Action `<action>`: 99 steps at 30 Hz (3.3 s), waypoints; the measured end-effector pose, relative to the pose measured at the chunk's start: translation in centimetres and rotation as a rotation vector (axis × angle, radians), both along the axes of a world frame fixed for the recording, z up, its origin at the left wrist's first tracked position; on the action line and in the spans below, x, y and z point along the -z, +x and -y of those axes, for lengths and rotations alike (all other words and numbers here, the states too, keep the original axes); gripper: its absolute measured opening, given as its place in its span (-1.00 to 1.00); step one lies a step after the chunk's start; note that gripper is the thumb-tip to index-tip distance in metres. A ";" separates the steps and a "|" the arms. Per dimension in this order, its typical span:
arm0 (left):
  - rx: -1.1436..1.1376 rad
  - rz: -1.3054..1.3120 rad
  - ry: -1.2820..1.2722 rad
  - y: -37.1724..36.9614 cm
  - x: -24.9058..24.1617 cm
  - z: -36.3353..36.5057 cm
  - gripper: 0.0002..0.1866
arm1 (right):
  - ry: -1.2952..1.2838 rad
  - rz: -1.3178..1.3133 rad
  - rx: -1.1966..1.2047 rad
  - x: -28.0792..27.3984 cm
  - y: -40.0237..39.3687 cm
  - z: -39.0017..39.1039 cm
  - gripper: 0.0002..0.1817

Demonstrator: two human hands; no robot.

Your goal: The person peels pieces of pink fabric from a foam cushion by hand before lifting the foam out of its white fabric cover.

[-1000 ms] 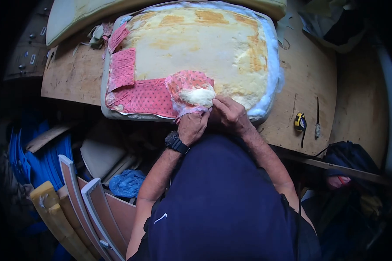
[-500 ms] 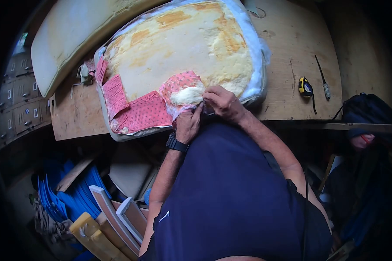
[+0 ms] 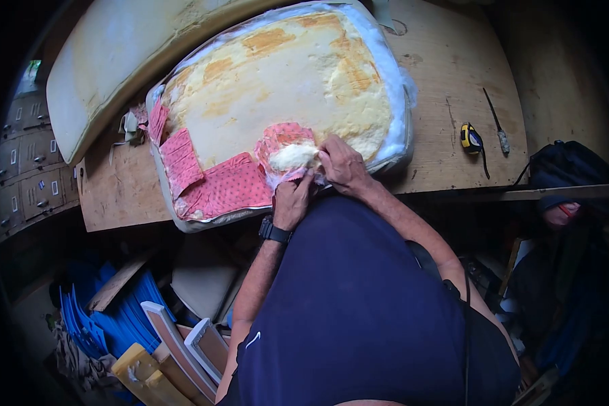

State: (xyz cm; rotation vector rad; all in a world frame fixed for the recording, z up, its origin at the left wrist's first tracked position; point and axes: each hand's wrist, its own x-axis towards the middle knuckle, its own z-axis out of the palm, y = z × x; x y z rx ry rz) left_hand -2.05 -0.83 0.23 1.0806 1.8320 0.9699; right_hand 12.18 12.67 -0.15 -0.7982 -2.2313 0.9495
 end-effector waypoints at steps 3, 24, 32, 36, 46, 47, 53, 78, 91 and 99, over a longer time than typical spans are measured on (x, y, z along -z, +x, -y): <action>-0.090 0.052 0.093 0.8 -2.6 -1.8 -0.62 | -0.088 -0.101 -0.095 -1.7 1.3 -0.4 -0.73; 0.016 -0.117 0.231 1.3 -3.7 -0.8 -0.66 | 0.009 0.161 0.157 -0.2 -1.0 -1.4 -0.89; 0.085 -0.456 0.294 0.4 0.6 1.0 -0.66 | -0.272 -0.066 -0.064 -2.9 0.8 -0.4 -0.59; 0.253 -0.790 0.336 0.5 -1.7 -0.5 -0.68 | -0.226 -0.001 -0.106 -1.7 1.1 -0.4 -0.58; -0.339 0.326 -0.072 2.0 -3.5 -0.9 -0.62 | -0.348 0.026 -0.075 -1.8 0.7 -0.9 -0.79; -0.222 0.103 0.047 1.8 -2.6 -0.6 -0.62 | -0.303 0.034 -0.063 -1.9 0.5 -0.9 -0.83; -0.389 0.236 0.104 2.4 -2.0 -0.7 -0.66 | -0.152 0.008 -0.050 -0.8 0.6 -0.4 -0.84; -0.206 0.058 -0.240 1.2 -2.1 1.4 -0.52 | -0.370 -0.089 -0.221 -1.0 2.1 -1.8 -0.83; -0.281 0.064 -0.019 2.7 -0.1 2.4 -0.58 | 0.101 0.045 -0.152 0.2 1.1 0.1 -0.84; -0.082 -0.477 0.199 2.1 0.9 4.2 -0.62 | 0.139 0.088 -0.083 0.4 0.3 -0.1 -0.86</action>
